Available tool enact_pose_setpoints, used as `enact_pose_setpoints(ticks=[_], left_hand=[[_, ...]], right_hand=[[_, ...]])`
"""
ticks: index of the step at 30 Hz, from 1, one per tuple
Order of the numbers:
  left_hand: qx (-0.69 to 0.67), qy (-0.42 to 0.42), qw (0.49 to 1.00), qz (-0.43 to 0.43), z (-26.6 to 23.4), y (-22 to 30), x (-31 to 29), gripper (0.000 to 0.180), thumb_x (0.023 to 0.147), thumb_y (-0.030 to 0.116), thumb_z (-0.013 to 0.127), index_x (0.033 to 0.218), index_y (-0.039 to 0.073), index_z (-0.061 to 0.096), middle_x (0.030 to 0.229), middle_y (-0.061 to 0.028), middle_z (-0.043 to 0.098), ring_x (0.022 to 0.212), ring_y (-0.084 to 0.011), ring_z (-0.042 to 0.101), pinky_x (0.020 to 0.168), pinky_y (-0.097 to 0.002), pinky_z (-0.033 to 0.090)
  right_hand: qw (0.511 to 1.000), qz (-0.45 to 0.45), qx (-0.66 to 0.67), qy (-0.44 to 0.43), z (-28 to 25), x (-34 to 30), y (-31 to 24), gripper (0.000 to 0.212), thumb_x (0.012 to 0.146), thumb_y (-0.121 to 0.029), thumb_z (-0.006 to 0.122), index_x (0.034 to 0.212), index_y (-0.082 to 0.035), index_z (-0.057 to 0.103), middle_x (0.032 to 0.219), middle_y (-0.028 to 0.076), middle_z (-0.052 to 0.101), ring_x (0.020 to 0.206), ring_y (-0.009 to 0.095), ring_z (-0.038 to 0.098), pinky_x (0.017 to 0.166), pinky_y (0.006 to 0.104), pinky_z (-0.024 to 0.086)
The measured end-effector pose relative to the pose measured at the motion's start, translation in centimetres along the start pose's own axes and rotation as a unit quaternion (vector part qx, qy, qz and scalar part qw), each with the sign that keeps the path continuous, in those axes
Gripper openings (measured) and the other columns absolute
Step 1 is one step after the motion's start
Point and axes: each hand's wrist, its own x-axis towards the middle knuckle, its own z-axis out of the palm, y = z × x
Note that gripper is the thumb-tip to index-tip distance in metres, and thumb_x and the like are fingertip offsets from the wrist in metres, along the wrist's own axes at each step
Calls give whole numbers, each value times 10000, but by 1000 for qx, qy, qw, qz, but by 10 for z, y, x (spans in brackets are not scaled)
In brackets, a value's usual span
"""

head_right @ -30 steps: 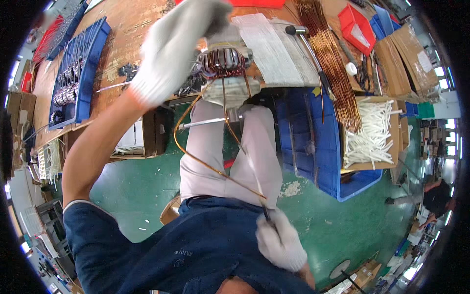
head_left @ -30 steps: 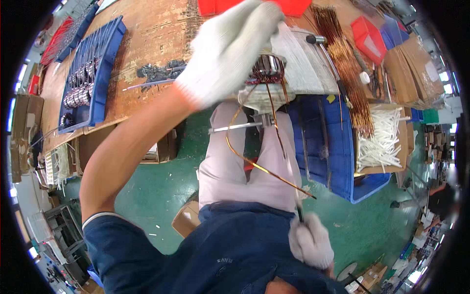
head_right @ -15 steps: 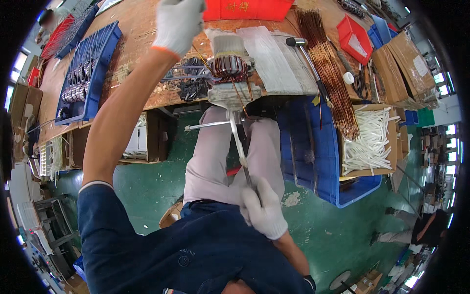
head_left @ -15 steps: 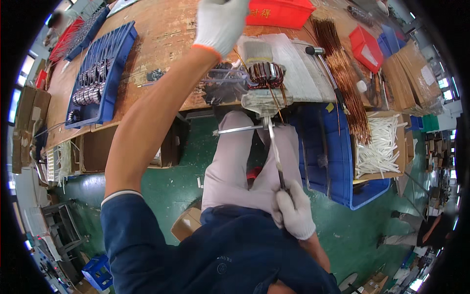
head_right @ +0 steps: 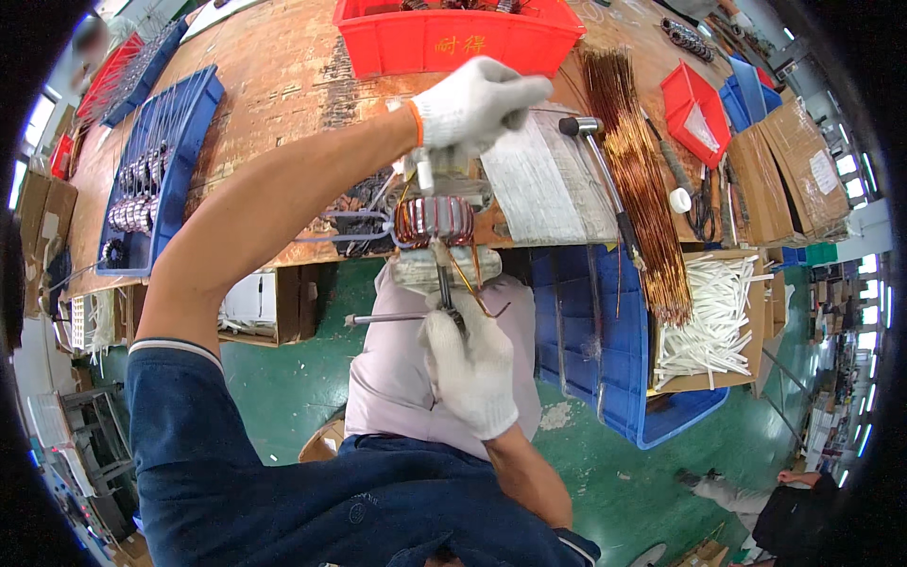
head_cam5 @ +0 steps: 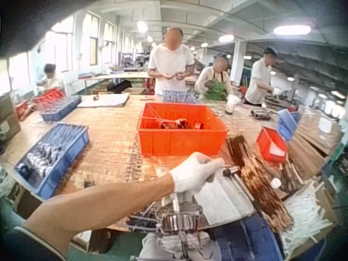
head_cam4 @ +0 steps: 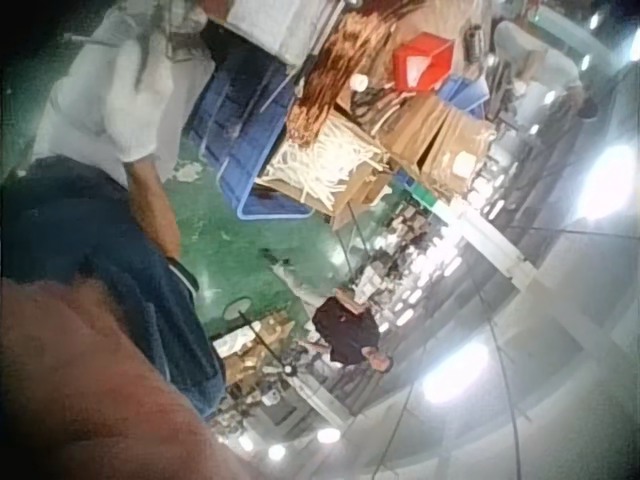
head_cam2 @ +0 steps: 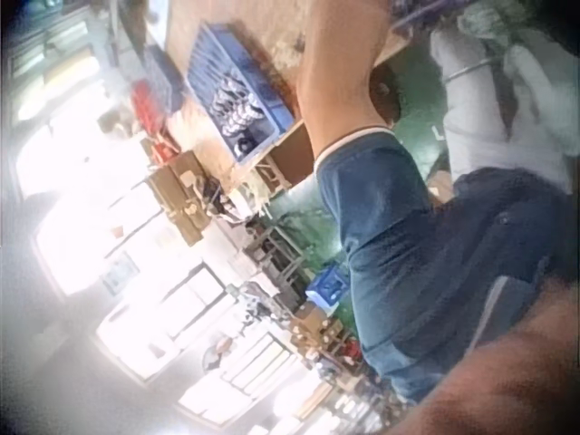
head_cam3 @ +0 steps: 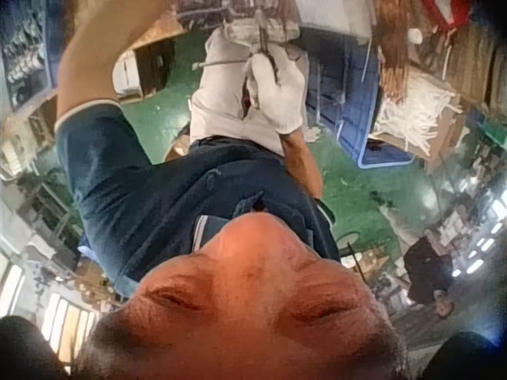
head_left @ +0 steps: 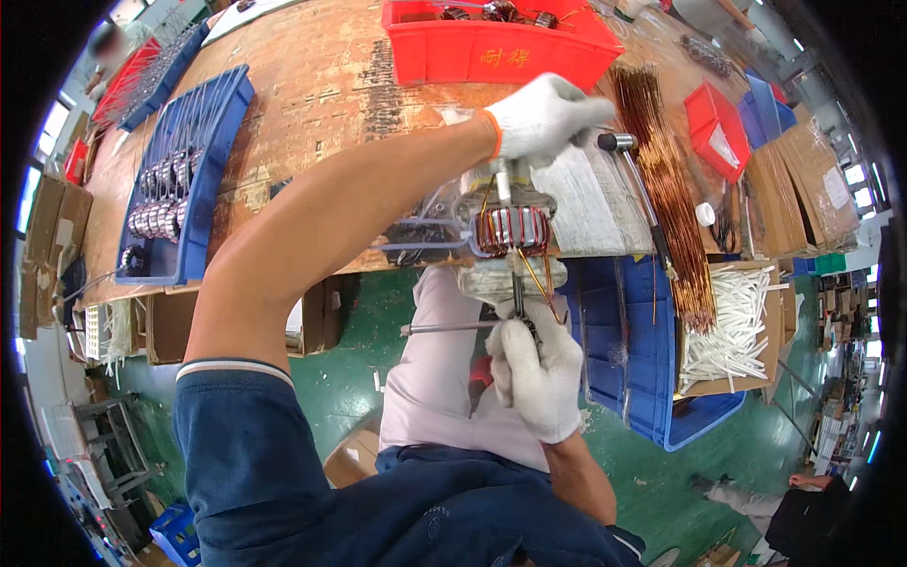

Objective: Assembling a motor stator by inserting and securing copper wire coils and insulation into the core using manual tools.

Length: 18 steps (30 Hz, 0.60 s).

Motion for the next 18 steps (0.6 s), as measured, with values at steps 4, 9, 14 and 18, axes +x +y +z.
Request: enact_pose_setpoints(ticks=[4,9,14,18], left_hand=[[36,-74,997,8,7,-8,9,565,967,531,664,784,-3,670,604,-38,572,433,-119,515,417,-306,424],[-16,140,989,-33,-4,11,-32,522,1015,498,583,912,-9,653,733,-67,627,562,-135,588,552,-318,508],[188,226,956,15,32,23,-90,507,993,455,582,1093,-41,611,939,-199,729,906,-304,725,841,-421,565],[284,300,911,6,23,10,-86,446,1018,366,581,1156,-56,625,948,-182,737,838,-274,728,801,-412,575]], right_hand=[[998,53,31,-22,-13,0,-21,205,1066,-139,555,1155,29,631,776,39,612,452,53,446,387,241,329],[968,-115,-217,51,-13,-31,-14,262,988,-87,661,1221,15,600,867,209,708,773,363,740,693,414,559],[962,-115,-240,68,-20,-54,-7,237,1007,-108,651,1199,9,575,875,215,714,822,423,737,704,441,555],[979,-55,-197,9,-20,-61,-12,230,1034,-124,629,1206,12,559,902,205,675,779,392,711,682,443,532]])
